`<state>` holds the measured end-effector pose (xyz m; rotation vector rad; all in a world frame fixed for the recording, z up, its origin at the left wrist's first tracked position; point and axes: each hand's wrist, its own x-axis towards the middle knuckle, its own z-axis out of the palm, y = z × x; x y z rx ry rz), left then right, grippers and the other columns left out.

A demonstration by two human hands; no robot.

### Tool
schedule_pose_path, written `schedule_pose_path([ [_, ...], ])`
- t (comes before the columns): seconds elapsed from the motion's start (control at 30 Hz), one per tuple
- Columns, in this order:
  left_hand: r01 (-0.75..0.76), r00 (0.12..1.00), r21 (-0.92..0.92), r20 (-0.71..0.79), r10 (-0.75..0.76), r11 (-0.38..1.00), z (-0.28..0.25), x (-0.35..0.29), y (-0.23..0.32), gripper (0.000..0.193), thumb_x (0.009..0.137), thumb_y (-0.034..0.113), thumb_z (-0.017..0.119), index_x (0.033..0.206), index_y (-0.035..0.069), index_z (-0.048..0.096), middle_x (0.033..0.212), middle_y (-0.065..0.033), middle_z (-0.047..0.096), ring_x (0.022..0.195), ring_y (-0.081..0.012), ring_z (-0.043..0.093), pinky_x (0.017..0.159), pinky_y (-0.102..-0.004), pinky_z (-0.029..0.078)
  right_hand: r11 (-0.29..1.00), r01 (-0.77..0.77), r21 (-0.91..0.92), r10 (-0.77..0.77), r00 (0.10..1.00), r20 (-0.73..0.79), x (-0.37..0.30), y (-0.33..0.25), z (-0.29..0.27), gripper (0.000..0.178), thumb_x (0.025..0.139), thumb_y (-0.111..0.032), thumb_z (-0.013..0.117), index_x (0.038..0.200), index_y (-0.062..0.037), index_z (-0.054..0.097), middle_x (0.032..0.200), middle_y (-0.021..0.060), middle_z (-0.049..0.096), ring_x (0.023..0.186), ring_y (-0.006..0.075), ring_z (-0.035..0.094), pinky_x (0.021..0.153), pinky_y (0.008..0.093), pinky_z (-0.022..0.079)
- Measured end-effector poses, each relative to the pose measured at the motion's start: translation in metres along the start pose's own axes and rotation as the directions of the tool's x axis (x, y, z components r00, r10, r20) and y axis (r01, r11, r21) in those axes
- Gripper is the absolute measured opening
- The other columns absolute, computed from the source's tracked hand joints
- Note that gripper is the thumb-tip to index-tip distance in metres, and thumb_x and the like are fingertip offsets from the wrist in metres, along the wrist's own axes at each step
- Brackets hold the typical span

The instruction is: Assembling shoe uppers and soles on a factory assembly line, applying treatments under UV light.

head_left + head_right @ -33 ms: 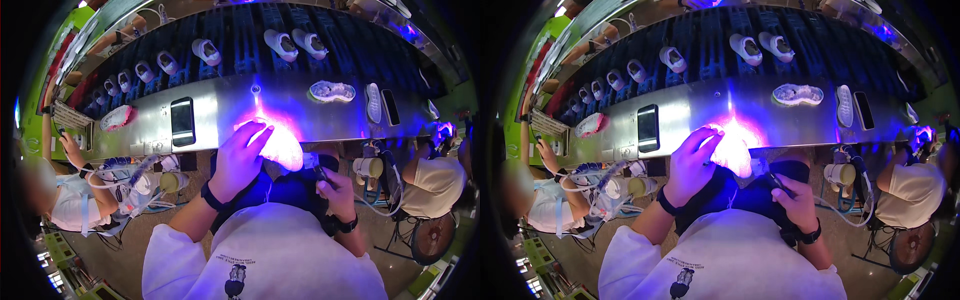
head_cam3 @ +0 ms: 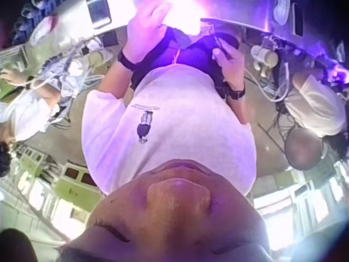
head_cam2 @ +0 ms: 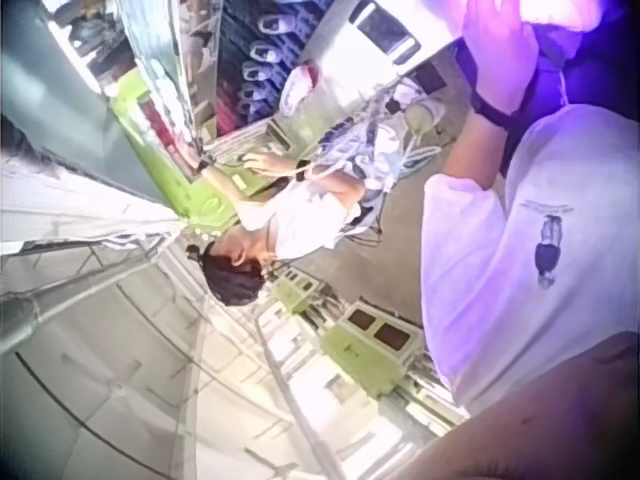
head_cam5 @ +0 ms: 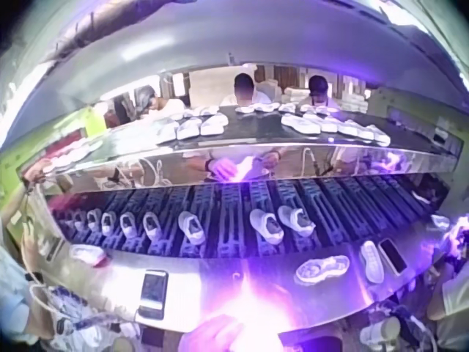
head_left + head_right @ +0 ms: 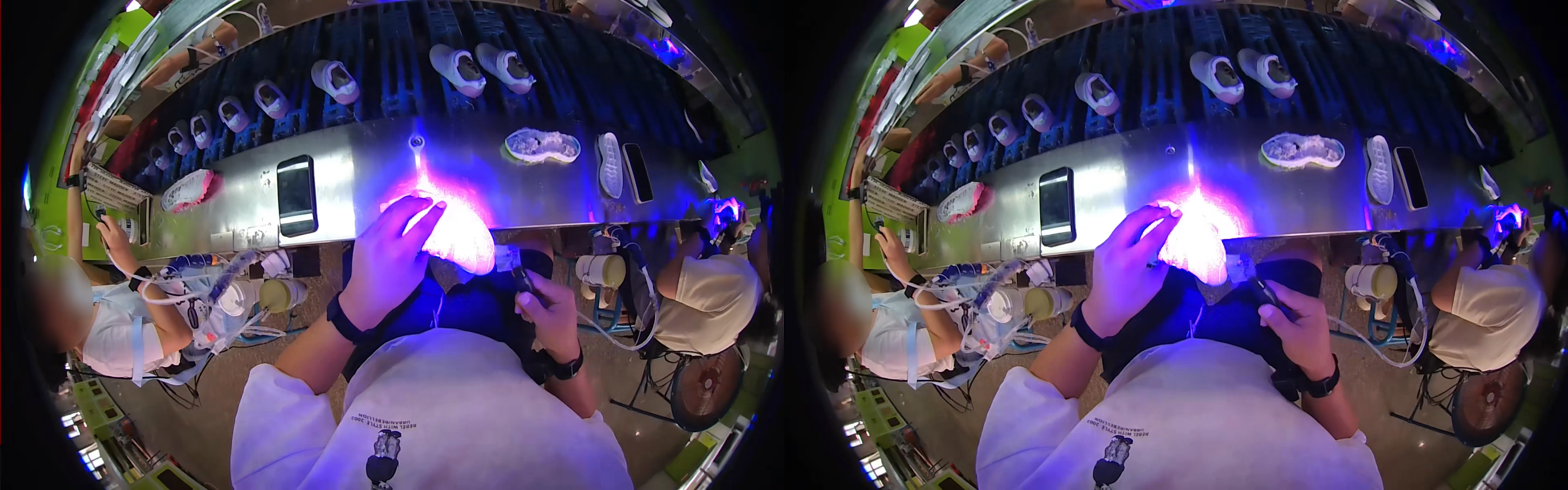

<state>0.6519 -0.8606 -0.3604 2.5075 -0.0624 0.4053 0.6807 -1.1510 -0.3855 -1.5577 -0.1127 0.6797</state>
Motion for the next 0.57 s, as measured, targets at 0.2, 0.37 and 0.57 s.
schedule_pose_path([
  [0.2, 0.108, 0.993, 0.005, 0.054, -0.108, 0.994, -0.007, 0.000, 0.001, 0.061, 0.068, -0.002, 0.071, 0.128, 0.011, 0.067, 0.120, -0.0117, 0.066, 0.105, -0.0305, 0.068, 0.084, -0.0392, 0.059, 0.792, 0.371, -0.485, -0.413, 0.911, 0.023, 0.018, -0.021, -0.001, 0.039, 0.085, -0.002, 0.074, 0.124, -0.0014, 0.069, 0.087, 0.0083, 0.071, 0.077, 0.0167, 0.065, 0.074, 0.0278, 0.051],
  [0.37, 0.174, 0.983, -0.128, 0.072, -0.166, 0.976, -0.011, 0.002, -0.012, 0.050, 0.070, 0.003, 0.078, 0.120, 0.008, 0.072, 0.112, -0.0120, 0.069, 0.095, -0.0261, 0.072, 0.081, -0.0347, 0.059, 0.711, 0.411, -0.571, -0.363, 0.909, 0.202, 0.036, -0.068, -0.013, 0.041, 0.080, -0.001, 0.077, 0.121, -0.0049, 0.072, 0.081, 0.0103, 0.065, 0.070, 0.0202, 0.062, 0.068, 0.0293, 0.048],
  [0.57, 0.208, 0.963, -0.498, 0.253, -0.088, 0.842, -0.018, 0.001, -0.025, 0.055, 0.071, 0.019, 0.087, 0.122, 0.005, 0.071, 0.111, -0.0158, 0.070, 0.105, -0.0302, 0.069, 0.095, -0.0407, 0.054, 0.688, 0.467, -0.556, -0.449, 0.876, 0.179, 0.056, -0.062, -0.007, 0.042, 0.082, 0.000, 0.075, 0.123, -0.0054, 0.071, 0.081, 0.0074, 0.066, 0.070, 0.0198, 0.060, 0.069, 0.0268, 0.047],
])
